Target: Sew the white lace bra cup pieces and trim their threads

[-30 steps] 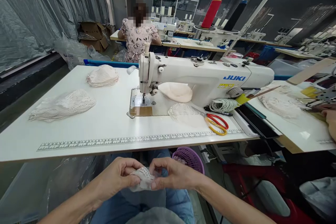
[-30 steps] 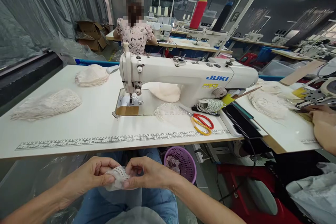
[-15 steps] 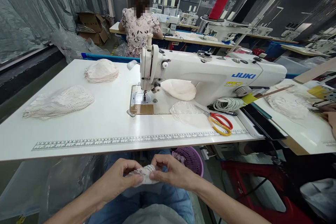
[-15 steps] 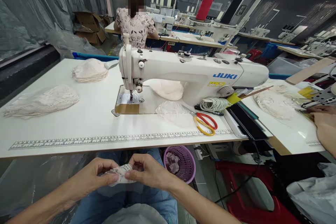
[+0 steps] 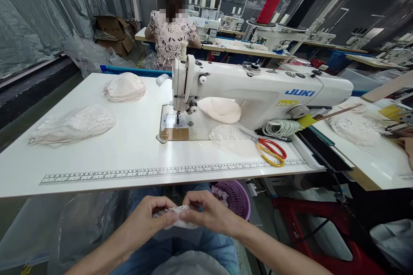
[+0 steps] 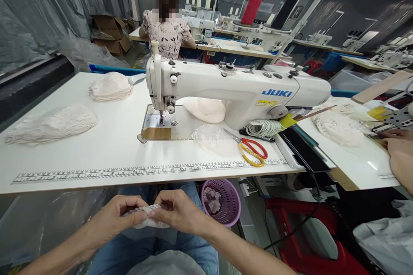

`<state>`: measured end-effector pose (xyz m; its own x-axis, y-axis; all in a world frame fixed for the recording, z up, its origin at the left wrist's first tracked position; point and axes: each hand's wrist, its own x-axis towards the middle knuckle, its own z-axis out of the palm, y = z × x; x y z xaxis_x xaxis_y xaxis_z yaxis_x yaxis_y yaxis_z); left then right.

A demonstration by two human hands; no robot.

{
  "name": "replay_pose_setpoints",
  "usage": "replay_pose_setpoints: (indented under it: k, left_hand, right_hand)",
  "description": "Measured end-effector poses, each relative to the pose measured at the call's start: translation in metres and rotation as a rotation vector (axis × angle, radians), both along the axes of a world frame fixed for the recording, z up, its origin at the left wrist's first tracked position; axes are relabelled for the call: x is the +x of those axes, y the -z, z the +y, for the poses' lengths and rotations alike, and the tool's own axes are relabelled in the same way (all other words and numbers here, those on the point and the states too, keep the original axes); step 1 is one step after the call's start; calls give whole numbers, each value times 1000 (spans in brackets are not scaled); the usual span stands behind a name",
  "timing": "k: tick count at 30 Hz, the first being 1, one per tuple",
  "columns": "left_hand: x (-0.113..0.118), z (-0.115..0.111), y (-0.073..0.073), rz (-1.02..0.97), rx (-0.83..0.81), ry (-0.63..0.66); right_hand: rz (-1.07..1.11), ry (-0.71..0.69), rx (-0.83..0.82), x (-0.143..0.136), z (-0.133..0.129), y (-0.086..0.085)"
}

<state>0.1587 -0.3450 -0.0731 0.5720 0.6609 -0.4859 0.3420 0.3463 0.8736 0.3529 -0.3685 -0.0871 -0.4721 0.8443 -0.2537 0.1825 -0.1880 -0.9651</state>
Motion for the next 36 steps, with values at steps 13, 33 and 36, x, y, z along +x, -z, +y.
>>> replay_pose_setpoints:
  k: [13, 33, 36]
  left_hand:
    - [-2, 2, -5, -2, -54, 52]
    - [-13, 50, -53, 157, 381, 37]
    - [-8, 112, -79, 267, 599, 231]
  right_hand:
    - [-41, -64, -20, 3, 8, -7]
    - [-87, 20, 217, -16, 42, -42]
    - [-326, 29, 490, -10, 82, -51]
